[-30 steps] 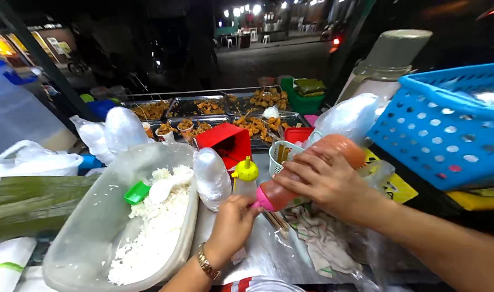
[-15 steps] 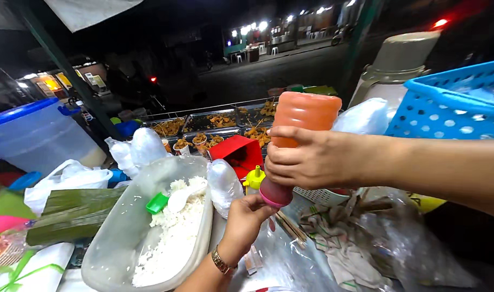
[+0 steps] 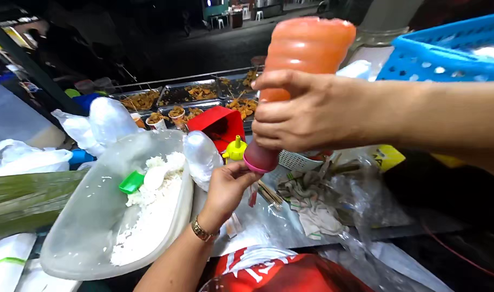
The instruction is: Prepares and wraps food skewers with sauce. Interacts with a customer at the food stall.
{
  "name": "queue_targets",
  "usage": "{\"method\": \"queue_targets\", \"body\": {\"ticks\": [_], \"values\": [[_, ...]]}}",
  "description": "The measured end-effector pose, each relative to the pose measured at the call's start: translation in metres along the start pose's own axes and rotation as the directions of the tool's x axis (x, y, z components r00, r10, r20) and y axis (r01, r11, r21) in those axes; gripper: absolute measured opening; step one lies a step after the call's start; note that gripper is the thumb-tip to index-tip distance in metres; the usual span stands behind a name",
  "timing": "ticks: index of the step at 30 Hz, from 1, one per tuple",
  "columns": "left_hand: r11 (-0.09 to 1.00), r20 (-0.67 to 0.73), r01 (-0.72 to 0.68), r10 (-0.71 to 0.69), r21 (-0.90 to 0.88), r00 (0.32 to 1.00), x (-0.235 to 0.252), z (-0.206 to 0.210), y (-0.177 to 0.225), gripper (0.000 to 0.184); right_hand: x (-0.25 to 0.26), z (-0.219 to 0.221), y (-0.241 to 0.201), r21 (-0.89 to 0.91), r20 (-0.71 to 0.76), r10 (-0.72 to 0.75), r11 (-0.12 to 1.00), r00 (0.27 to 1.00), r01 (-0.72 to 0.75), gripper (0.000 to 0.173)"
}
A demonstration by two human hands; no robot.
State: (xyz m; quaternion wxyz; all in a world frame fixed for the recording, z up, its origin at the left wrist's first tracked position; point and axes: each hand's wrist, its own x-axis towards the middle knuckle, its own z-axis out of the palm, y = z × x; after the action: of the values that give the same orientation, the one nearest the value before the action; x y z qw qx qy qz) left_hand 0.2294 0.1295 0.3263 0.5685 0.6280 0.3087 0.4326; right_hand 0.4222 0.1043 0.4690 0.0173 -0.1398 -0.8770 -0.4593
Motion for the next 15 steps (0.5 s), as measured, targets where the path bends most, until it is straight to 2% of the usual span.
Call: {"method": "queue_targets", "body": {"ticks": [10,15], "values": [[0.999,-0.018,0.002,-0.002,0.039,1.000,0.0005,-0.0001,0.0012,0.020,-0.0006,-0.0028,0.0050,0.051,0.030,0.022,0.998,0.999,-0.024,0.026],[0.999,-0.008,-0.013,0.013,0.031,1.000,0.0016,-0.0010,0.0002,0.021,-0.0029,0.0010,0.0071,0.083,-0.009,0.035,0.996,0.999,-0.034,0.028]]}}
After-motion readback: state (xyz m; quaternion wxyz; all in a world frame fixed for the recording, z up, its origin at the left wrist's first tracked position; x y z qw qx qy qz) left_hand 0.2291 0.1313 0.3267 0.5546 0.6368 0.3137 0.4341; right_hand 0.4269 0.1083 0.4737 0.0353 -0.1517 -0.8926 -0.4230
